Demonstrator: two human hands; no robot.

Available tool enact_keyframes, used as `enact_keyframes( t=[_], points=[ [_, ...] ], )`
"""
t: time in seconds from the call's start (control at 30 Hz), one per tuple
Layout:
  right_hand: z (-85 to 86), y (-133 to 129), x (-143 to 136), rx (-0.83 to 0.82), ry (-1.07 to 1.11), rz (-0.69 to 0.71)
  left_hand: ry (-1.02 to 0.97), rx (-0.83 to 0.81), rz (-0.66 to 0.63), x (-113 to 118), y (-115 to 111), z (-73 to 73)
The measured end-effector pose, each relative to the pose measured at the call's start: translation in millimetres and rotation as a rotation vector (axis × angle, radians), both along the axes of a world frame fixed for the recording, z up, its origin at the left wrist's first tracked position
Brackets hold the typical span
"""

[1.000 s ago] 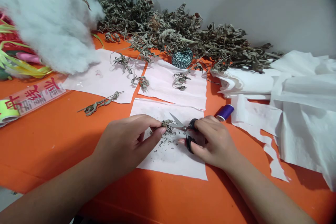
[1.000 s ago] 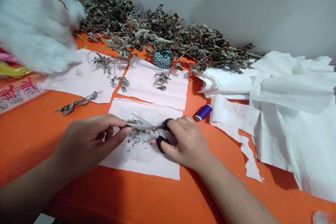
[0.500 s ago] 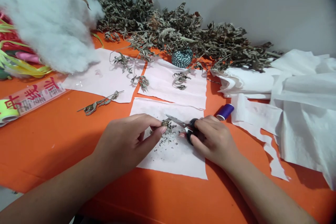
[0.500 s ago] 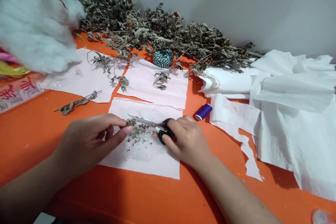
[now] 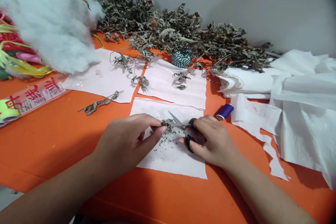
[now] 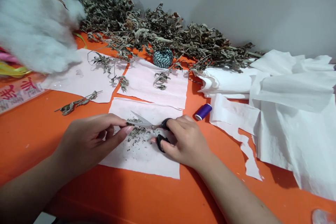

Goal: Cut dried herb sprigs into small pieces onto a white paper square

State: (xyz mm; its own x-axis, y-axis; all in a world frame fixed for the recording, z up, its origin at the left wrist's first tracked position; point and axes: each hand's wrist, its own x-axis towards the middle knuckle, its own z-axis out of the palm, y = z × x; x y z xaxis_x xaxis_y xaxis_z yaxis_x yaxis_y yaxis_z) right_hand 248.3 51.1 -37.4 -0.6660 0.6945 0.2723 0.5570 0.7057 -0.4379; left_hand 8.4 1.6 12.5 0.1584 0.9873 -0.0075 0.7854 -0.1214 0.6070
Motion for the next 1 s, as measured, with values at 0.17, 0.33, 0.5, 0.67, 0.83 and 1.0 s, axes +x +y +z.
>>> enact_keyframes(
  t=[0.17, 0.33, 0.5, 0.67, 0.83, 1.0],
  points=[
    [-1.3, 1.3, 1.8, 0.03, 0.011, -0.002, 0.009, -0.002, -0.002, 0.2, 0.7, 0.7],
    [-0.4, 0.5, 1.6, 0.013, 0.018, -0.011, 0.014, -0.017, 0.015, 0.5, 1.8, 1.0],
    [0.2, -1.3, 0.9, -0.031, 0.016, 0.002, 0.006, 0.002, 0.008, -0.6, 0.3, 0.8],
    [-1.4, -0.3, 0.6, -0.025, 0.0, 0.012, -0.001, 0.028, -0.012, 0.1, 1.0, -0.2],
    [-1.6, 0.6, 1.2, 0.006, 0.007, 0.027, 0.01, 0.019, -0.016, 0.2, 0.7, 0.5],
    [-1.5, 0.7, 3.1, 0.014, 0.033, 0.017, 0.018, 0.012, 0.009, -1.2, -0.2, 0.9]
  ],
)
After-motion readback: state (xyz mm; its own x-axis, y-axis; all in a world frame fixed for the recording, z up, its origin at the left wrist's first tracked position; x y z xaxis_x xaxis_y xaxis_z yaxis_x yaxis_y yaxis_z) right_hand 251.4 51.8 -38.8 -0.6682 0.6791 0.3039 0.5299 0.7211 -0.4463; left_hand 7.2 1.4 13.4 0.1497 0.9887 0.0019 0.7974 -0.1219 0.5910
